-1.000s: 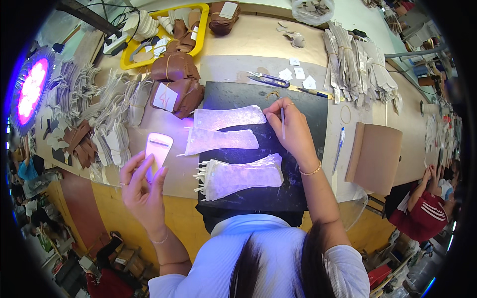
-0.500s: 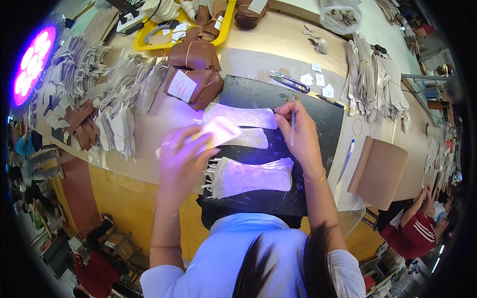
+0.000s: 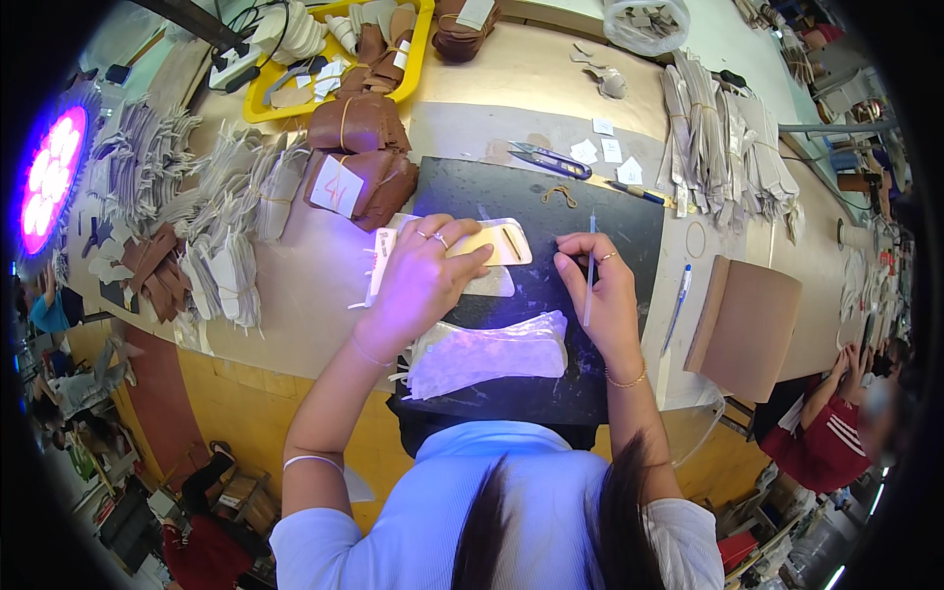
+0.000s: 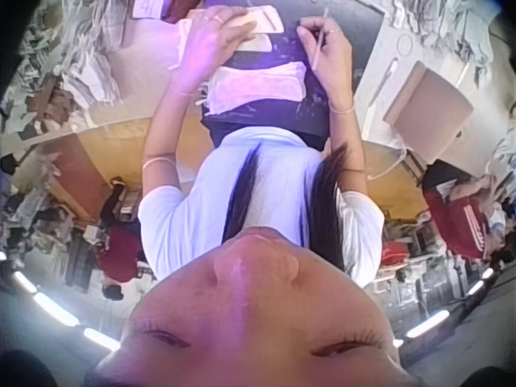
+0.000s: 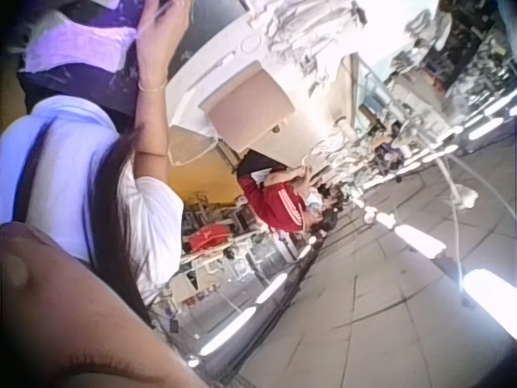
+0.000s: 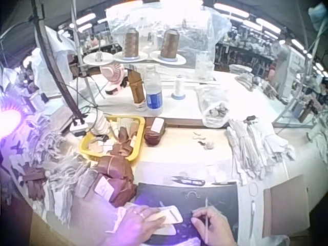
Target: The person handles a stack of white fabric pieces, separates them, and uses a pen to mark lines on each piece. The marked pieces are set aside on the table. The person repeats this process for multiple fabric pieces.
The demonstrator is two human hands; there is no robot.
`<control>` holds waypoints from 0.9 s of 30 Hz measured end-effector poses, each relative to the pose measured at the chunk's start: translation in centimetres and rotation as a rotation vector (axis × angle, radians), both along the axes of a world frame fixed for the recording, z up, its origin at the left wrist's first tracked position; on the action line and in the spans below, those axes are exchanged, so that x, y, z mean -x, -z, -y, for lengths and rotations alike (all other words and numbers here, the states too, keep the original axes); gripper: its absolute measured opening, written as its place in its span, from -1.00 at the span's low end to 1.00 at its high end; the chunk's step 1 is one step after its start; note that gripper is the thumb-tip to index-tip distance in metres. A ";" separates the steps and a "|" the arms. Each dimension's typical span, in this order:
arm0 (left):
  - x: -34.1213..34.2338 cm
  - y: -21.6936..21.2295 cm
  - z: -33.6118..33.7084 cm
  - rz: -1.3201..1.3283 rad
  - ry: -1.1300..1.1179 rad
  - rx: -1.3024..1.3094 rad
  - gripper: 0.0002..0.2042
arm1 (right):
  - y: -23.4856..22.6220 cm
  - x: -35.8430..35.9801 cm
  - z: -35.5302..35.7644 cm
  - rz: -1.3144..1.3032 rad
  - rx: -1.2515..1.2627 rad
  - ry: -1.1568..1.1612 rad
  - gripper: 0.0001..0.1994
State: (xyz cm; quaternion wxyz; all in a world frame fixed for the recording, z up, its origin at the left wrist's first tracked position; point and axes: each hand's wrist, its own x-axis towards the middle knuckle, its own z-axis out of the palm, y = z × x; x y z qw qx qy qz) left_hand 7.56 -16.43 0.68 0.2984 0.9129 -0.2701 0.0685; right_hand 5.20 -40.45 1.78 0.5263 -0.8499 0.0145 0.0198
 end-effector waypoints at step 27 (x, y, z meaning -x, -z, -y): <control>1.2 0.1 0.0 -0.058 -0.090 0.045 -0.75 | -0.9 0.6 -1.5 0.065 -0.004 -0.087 -0.86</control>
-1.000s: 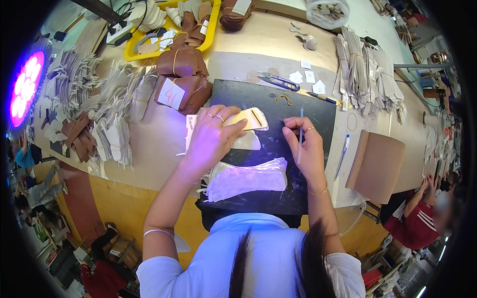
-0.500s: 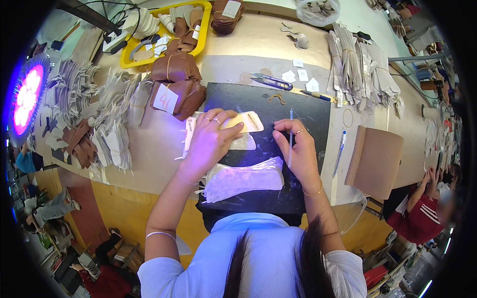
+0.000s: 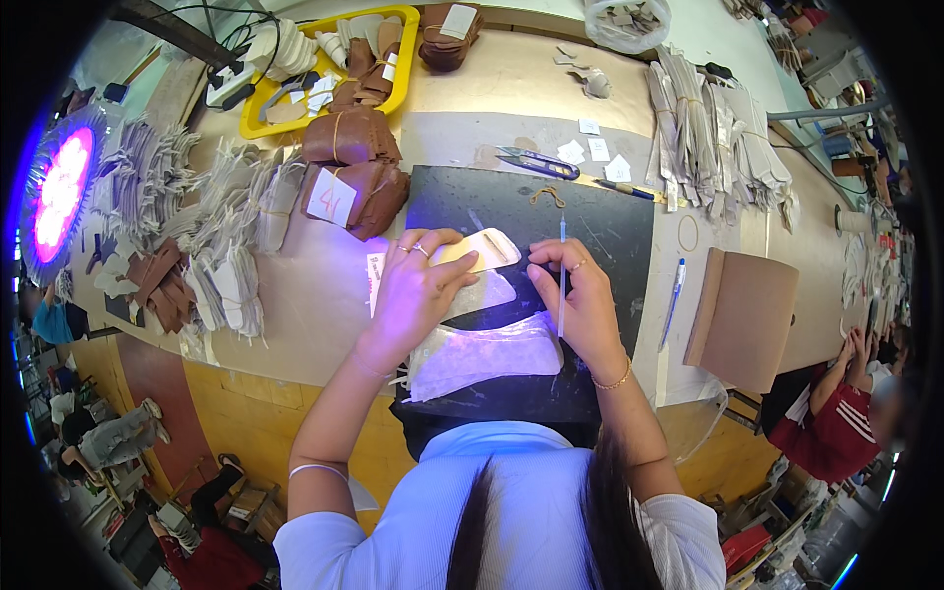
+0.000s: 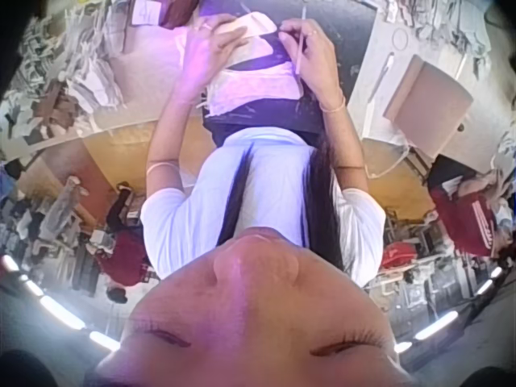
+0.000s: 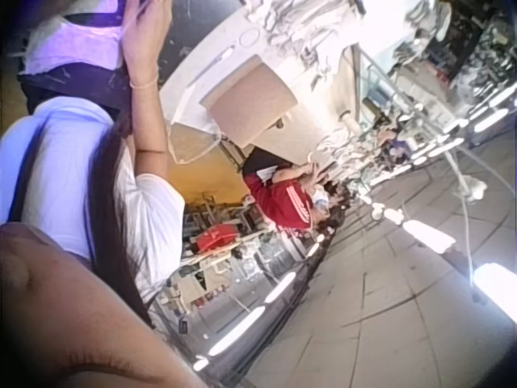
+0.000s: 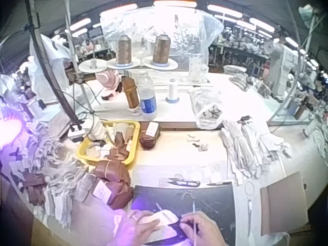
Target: The person handles a stack of white fabric pieces, separates them, and uses a pen to mark lines on each piece. The marked pieces are set aside on the table. The person repeats this process for multiple fabric pieces.
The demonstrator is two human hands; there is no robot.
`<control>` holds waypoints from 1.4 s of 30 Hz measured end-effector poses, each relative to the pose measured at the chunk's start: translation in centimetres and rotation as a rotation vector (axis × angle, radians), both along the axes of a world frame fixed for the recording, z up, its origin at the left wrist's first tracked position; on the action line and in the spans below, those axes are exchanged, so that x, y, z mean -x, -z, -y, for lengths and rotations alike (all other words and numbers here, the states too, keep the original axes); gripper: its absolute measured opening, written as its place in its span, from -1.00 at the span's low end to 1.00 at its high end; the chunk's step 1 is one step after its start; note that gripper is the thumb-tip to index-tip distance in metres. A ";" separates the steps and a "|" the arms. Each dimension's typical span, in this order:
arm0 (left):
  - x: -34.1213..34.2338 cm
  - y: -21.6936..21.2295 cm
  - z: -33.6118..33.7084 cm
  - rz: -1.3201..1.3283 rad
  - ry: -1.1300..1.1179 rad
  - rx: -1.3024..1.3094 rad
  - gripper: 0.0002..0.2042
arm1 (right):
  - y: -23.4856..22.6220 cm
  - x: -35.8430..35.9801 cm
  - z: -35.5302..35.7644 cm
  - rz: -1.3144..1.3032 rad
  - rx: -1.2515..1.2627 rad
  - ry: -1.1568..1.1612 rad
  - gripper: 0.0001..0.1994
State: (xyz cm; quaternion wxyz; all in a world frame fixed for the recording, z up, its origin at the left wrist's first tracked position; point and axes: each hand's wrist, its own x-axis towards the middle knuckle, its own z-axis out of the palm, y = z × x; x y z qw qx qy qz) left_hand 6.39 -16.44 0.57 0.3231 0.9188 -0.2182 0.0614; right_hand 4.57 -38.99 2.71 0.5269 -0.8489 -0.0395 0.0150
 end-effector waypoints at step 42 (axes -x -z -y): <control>0.8 0.7 0.8 0.070 -0.046 -0.086 -0.77 | 0.8 -2.2 -1.5 0.280 0.345 -0.212 -0.89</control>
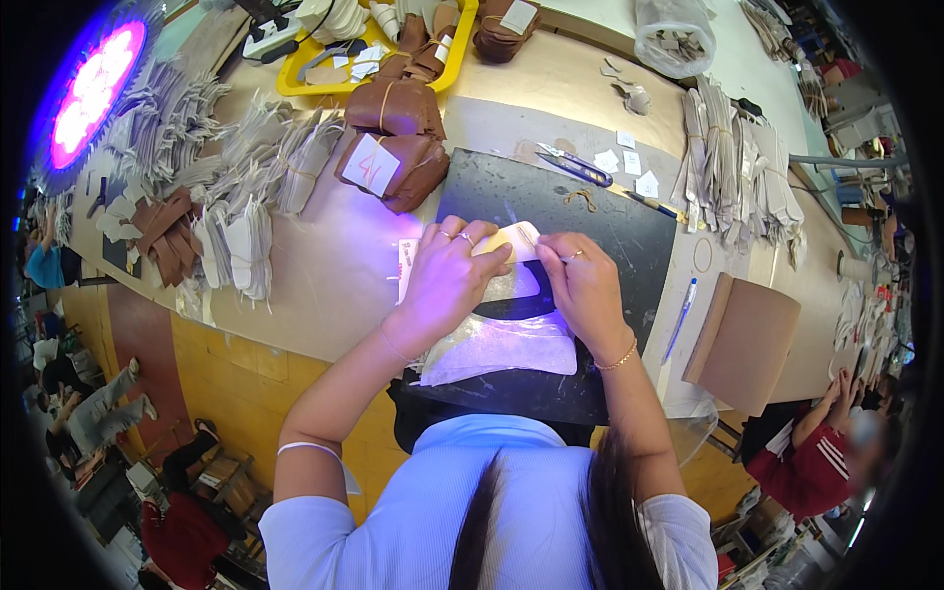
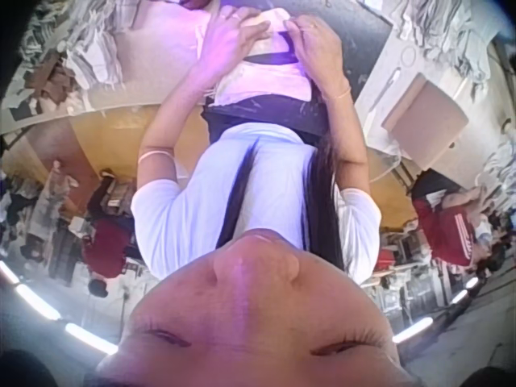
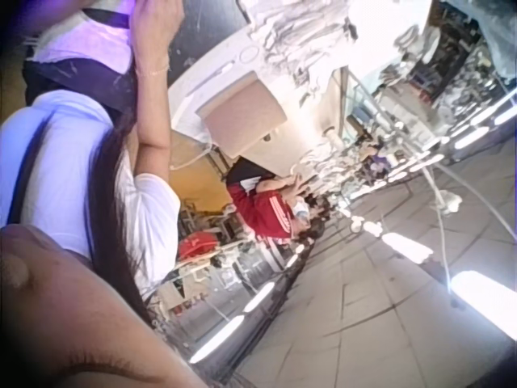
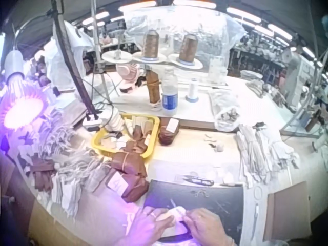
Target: The person handles a stack of white fabric pieces, separates them, and uses a pen to mark lines on each piece. The marked pieces are set aside on the table. The person repeats this process for multiple fabric pieces.
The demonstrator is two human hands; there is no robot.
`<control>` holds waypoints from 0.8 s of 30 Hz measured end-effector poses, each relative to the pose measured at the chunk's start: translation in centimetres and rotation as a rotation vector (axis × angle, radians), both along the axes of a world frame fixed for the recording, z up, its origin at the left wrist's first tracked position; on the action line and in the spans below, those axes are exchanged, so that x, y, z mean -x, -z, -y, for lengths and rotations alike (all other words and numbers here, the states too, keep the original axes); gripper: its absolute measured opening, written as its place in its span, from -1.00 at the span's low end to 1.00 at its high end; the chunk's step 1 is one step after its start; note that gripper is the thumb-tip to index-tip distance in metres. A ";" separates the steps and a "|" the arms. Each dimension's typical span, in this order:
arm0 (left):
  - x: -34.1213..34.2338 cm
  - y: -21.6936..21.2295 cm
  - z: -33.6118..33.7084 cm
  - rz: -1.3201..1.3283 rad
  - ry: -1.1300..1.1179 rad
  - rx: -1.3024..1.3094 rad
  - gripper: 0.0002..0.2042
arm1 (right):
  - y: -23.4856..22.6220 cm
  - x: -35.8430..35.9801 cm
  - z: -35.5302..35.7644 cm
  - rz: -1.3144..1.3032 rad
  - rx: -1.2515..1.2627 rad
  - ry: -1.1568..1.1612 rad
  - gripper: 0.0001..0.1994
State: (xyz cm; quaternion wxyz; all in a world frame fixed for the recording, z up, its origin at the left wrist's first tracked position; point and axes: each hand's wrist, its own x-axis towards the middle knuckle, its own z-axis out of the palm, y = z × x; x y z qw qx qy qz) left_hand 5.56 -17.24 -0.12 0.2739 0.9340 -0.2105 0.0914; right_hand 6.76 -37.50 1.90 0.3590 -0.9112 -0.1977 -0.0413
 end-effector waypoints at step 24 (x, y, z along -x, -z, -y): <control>8.6 -7.0 -2.1 -0.157 0.131 0.103 -0.70 | -2.4 8.3 4.0 -0.122 -0.384 0.207 -0.73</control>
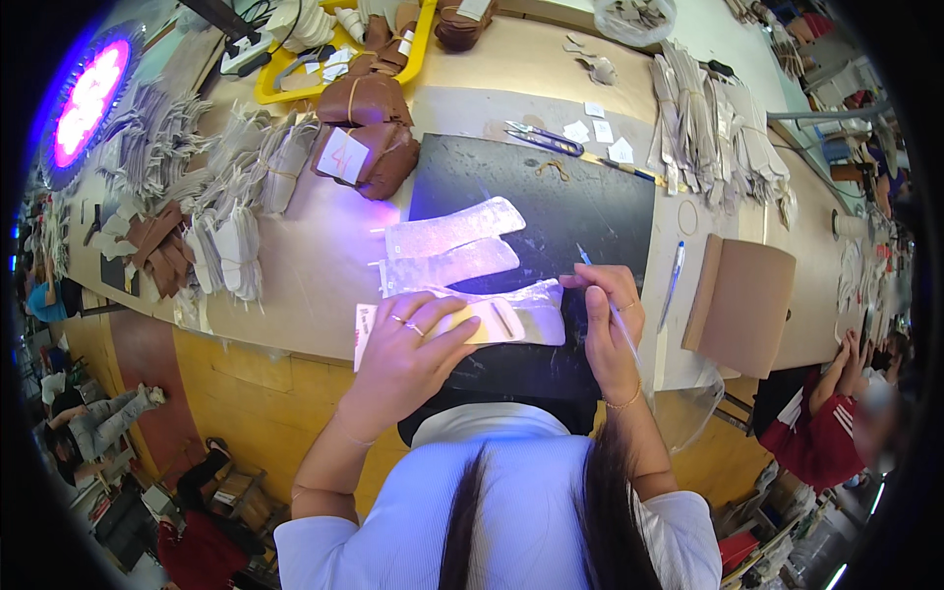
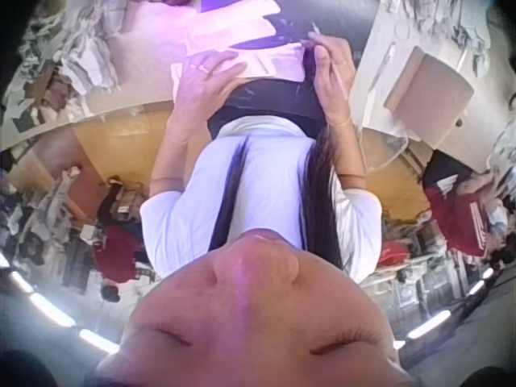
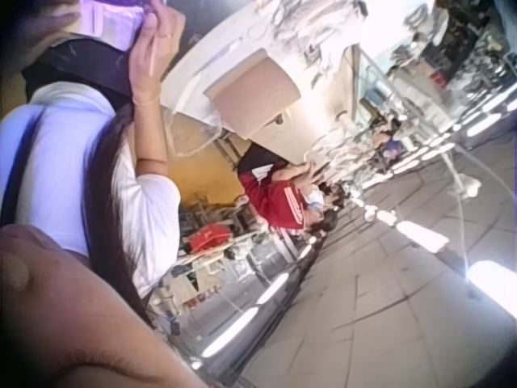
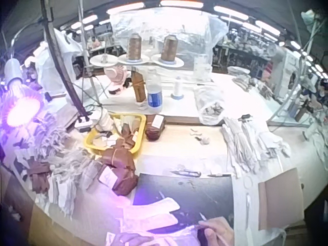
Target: The person handles a stack of white fabric pieces, separates them, and uses a pen to mark lines on each piece. The marked pieces are set aside on the table. The person repeats this process for multiple fabric pieces.
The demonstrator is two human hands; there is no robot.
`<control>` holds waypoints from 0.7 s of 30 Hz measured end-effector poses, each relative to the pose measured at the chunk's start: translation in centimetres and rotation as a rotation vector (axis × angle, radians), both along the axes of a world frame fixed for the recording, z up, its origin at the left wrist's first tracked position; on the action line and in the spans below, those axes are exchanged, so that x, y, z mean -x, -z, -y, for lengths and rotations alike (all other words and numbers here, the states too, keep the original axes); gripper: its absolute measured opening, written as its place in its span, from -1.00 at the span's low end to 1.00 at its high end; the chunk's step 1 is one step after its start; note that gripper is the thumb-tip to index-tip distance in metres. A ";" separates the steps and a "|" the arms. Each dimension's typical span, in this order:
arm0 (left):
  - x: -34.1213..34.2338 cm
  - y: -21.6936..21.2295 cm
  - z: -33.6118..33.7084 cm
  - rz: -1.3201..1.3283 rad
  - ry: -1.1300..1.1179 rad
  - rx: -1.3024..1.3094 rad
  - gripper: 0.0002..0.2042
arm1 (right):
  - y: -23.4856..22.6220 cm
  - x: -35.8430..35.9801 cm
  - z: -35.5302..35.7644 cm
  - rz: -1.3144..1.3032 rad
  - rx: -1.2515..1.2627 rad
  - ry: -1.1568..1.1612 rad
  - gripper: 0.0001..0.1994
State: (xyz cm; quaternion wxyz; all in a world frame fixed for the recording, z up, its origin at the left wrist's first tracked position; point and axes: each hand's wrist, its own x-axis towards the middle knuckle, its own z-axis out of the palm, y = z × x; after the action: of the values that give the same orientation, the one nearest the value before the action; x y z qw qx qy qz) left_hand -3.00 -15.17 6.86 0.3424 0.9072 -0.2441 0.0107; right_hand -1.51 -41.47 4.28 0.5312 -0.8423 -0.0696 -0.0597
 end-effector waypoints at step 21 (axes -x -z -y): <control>-0.6 2.9 4.4 0.097 0.138 -0.009 -0.71 | 0.7 4.8 0.8 -0.124 -0.238 0.078 -0.74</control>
State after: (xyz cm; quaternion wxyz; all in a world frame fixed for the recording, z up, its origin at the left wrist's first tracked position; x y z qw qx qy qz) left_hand -2.37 -19.61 3.95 0.3262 0.8881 -0.3224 0.0298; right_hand -6.32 -42.31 3.56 0.6277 -0.7776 0.0039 -0.0360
